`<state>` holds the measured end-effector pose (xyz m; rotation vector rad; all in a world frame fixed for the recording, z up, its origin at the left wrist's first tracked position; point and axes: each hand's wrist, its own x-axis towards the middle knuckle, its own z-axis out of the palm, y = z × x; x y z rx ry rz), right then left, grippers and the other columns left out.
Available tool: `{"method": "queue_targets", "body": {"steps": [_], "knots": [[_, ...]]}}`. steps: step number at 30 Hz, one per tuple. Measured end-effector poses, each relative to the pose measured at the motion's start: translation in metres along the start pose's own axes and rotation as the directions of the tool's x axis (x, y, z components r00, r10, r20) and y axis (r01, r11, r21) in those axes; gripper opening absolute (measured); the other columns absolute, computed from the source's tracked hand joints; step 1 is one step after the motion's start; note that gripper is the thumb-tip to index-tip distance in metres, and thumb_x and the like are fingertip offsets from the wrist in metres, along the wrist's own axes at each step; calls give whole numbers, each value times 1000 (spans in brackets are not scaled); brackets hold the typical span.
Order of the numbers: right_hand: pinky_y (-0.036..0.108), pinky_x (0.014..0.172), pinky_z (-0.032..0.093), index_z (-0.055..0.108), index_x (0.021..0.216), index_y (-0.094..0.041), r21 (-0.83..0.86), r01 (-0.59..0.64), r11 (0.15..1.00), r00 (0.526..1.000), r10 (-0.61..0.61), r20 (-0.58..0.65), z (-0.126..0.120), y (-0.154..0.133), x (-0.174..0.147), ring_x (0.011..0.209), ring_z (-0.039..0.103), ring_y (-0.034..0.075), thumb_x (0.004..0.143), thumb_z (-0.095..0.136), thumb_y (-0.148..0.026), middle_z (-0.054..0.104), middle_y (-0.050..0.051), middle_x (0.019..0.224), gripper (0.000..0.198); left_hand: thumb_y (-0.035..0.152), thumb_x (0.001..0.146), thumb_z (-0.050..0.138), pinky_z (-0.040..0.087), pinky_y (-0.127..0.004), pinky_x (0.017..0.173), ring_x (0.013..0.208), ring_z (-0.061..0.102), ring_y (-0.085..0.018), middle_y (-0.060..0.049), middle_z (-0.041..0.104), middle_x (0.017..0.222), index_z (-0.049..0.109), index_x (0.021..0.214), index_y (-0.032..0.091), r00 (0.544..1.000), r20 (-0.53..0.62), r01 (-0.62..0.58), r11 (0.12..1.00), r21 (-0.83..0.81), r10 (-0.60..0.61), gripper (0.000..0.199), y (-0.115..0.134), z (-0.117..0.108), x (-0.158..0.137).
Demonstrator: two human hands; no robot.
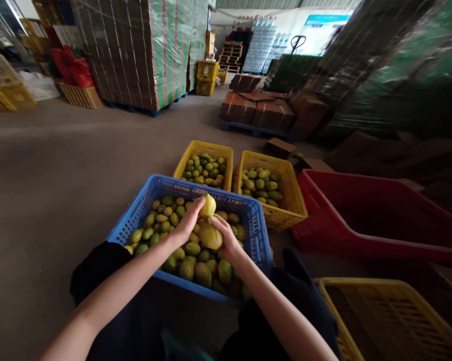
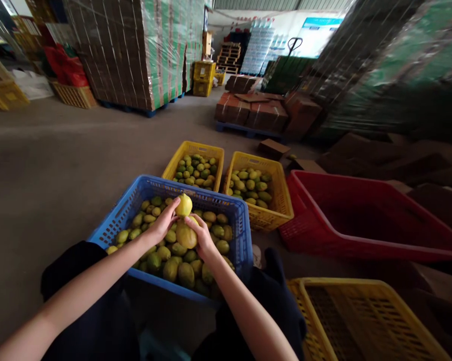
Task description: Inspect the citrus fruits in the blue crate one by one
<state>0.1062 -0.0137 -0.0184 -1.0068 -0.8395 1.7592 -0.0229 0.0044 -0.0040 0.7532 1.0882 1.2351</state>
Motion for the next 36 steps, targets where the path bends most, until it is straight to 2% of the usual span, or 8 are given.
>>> {"method": "queue_targets", "body": {"steps": [7, 15, 21, 24, 28, 31, 33, 36], "knots": [[35, 59, 55, 66, 80, -23, 59, 21, 998, 995, -15, -100, -3, -16, 5, 73, 71, 26, 63, 77, -55, 73, 2, 74, 37, 45, 78, 74, 46, -27, 68, 71, 59, -16, 0, 64, 83, 62, 89, 20, 991, 15, -137, 978, 156, 136, 30, 11, -9, -1], [31, 67, 54, 67, 82, -23, 45, 183, 982, 960, -169, -224, -17, -31, 5, 78, 68, 22, 63, 77, -53, 71, -1, 77, 38, 38, 63, 86, 51, -28, 71, 80, 64, -18, -2, 67, 88, 62, 88, 19, 965, 255, -104, 977, 185, 55, 40, 4, -13, -7], [36, 78, 54, 66, 92, -25, -164, 333, 929, 934, -348, -75, -17, -34, -11, 84, 67, 23, 69, 76, -44, 72, 0, 88, 31, 37, 63, 86, 52, -28, 66, 76, 62, -18, -1, 66, 86, 65, 97, 21, 950, 306, -177, 923, 341, 69, 43, -2, -20, -13], [39, 87, 52, 66, 97, -27, -395, 498, 772, 852, -521, 55, -17, -36, -20, 92, 66, 24, 73, 73, -40, 72, 1, 96, 28, 36, 64, 86, 53, -30, 75, 87, 63, -22, -2, 67, 91, 65, 99, 23, 918, 367, -290, 888, 356, 152, 43, 4, -25, -18], [46, 88, 54, 62, 107, -29, -608, 682, 406, 657, -705, 266, -21, -36, -28, 95, 68, 29, 68, 75, -36, 73, 6, 104, 42, 33, 68, 84, 50, -32, 83, 94, 62, -24, -4, 67, 96, 64, 104, 23, 876, 411, -431, 793, 430, 252, 42, 16, -29, -24], [53, 85, 56, 62, 105, -28, -642, 747, 173, 531, -737, 419, -30, -30, -28, 96, 71, 34, 58, 80, -36, 74, 10, 105, 51, 32, 66, 86, 48, -33, 87, 99, 62, -26, -5, 68, 103, 64, 110, 24, 855, 454, -472, 739, 482, 250, 50, 22, -31, -28], [57, 83, 57, 62, 98, -29, -645, 757, 102, 503, -721, 476, -36, -24, -27, 95, 72, 36, 54, 83, -37, 76, 11, 104, 49, 33, 62, 89, 48, -33, 88, 100, 63, -27, -6, 69, 105, 66, 110, 25, 862, 447, -459, 739, 493, 237, 54, 26, -33, -31], [59, 81, 57, 60, 91, -30, -659, 745, 99, 522, -702, 485, -41, -19, -26, 94, 73, 38, 50, 86, -39, 76, 11, 104, 49, 34, 59, 90, 48, -33, 88, 100, 64, -28, -6, 69, 106, 68, 109, 26, 874, 429, -438, 750, 496, 227, 55, 29, -34, -35]]}}
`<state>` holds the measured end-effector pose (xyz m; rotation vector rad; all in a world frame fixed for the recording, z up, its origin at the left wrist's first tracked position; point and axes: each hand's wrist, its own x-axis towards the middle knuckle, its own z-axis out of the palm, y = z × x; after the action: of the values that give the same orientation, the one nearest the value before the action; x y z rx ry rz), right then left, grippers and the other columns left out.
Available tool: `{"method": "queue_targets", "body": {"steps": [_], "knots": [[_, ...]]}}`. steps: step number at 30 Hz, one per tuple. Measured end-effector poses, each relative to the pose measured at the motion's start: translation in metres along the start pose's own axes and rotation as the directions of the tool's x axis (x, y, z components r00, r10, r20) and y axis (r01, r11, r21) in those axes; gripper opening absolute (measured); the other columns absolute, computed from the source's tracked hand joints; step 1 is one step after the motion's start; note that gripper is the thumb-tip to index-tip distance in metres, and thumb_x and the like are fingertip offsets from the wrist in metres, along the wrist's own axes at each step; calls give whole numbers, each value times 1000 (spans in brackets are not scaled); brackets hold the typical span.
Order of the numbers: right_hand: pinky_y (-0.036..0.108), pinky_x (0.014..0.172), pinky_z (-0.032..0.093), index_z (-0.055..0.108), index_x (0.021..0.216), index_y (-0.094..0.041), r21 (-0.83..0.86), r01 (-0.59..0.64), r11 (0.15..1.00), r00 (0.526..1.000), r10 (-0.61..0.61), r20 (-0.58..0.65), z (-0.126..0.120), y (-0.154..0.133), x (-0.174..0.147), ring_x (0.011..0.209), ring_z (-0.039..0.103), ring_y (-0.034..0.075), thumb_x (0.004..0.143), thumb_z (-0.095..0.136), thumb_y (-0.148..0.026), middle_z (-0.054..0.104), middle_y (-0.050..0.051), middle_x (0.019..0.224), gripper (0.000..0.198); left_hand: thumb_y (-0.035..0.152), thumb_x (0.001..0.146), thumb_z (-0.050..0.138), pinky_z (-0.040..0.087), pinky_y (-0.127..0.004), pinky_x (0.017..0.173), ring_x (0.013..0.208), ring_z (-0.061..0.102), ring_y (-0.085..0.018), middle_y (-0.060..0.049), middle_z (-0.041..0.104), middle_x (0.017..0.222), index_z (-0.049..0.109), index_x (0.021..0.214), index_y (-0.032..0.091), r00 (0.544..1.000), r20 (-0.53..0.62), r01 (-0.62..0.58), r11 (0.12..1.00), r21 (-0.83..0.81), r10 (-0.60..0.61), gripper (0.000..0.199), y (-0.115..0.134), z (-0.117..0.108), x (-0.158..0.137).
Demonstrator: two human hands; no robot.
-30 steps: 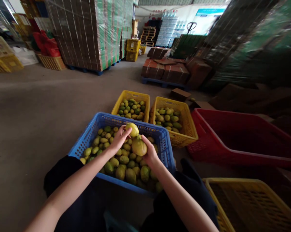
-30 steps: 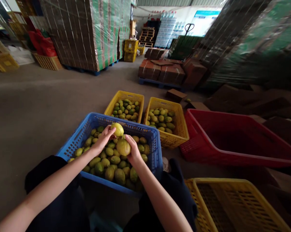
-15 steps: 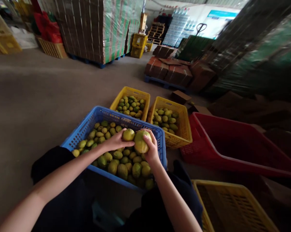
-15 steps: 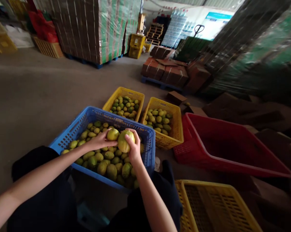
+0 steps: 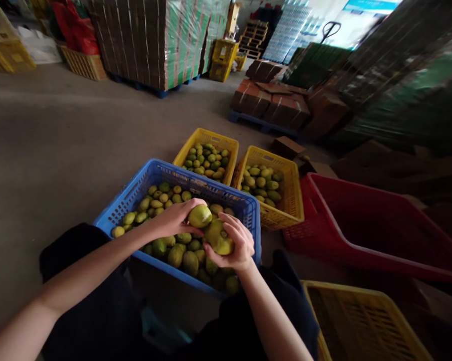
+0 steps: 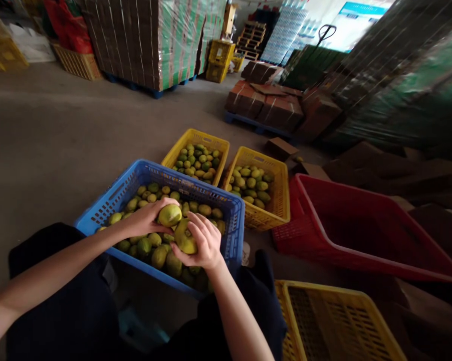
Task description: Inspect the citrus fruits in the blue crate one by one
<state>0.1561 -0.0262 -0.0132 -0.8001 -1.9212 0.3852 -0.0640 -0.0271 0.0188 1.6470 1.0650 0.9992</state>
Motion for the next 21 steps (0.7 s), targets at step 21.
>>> {"method": "queue_targets", "body": {"steps": [21], "knots": [[44, 65, 62, 53, 113, -24, -180, 472, 863, 861, -495, -115, 3, -9, 9, 91, 72, 30, 71, 74, -34, 70, 15, 112, 48, 45, 67, 84, 49, -33, 84, 98, 67, -25, -7, 69, 114, 59, 118, 24, 995, 70, -84, 971, 223, 70, 61, -7, -2, -4]]}}
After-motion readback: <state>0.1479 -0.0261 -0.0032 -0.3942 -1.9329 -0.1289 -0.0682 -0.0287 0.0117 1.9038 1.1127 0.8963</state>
